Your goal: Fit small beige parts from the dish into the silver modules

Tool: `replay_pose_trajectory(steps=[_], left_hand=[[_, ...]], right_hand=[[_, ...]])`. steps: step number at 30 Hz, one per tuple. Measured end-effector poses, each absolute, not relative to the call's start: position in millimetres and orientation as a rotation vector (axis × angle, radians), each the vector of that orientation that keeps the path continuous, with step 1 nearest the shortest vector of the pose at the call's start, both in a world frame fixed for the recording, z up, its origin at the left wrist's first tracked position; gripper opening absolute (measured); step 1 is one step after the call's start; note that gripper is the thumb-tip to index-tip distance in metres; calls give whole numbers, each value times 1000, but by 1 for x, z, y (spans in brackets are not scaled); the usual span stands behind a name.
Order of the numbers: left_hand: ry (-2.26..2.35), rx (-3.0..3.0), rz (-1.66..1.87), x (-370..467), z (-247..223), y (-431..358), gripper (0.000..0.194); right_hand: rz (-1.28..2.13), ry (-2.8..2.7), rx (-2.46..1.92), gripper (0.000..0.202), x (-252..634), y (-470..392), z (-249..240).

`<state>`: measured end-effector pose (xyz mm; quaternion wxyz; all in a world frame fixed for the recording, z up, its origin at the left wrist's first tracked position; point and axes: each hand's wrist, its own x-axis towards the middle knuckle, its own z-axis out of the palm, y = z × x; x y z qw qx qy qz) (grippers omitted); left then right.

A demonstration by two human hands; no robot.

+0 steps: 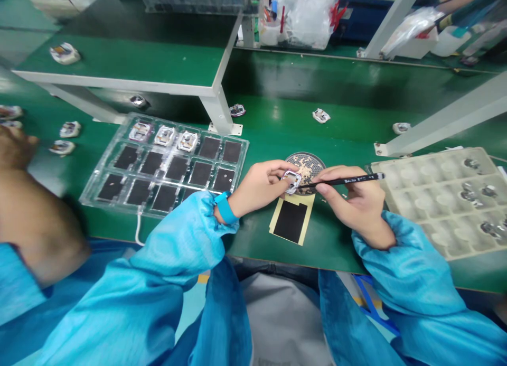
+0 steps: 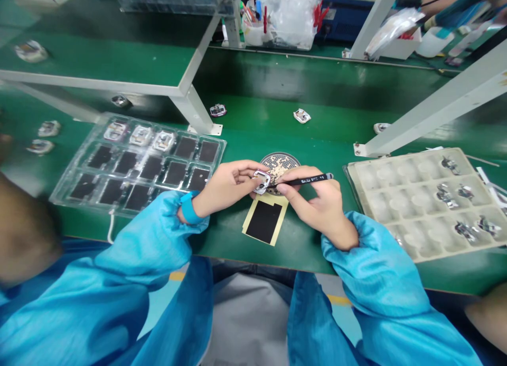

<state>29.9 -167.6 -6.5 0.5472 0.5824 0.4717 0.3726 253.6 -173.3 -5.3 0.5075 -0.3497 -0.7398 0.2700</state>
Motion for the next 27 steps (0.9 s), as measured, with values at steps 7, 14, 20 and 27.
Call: replay_pose_trajectory(steps=[7, 14, 20, 27], left_hand=[[1103, 1355, 902, 31, -5, -167, 28], [1078, 1274, 944, 31, -4, -167, 30], [944, 1081, 874, 29, 4, -167, 32], [864, 1009, 809, 34, 3, -172, 35]], right_hand=[[678, -1781, -858, 20, 254, -173, -7], [855, -1667, -887, 15, 250, -176, -6], [1242, -1624, -758, 14, 259, -170, 6], [1362, -1617, -592, 10, 266, -173, 12]])
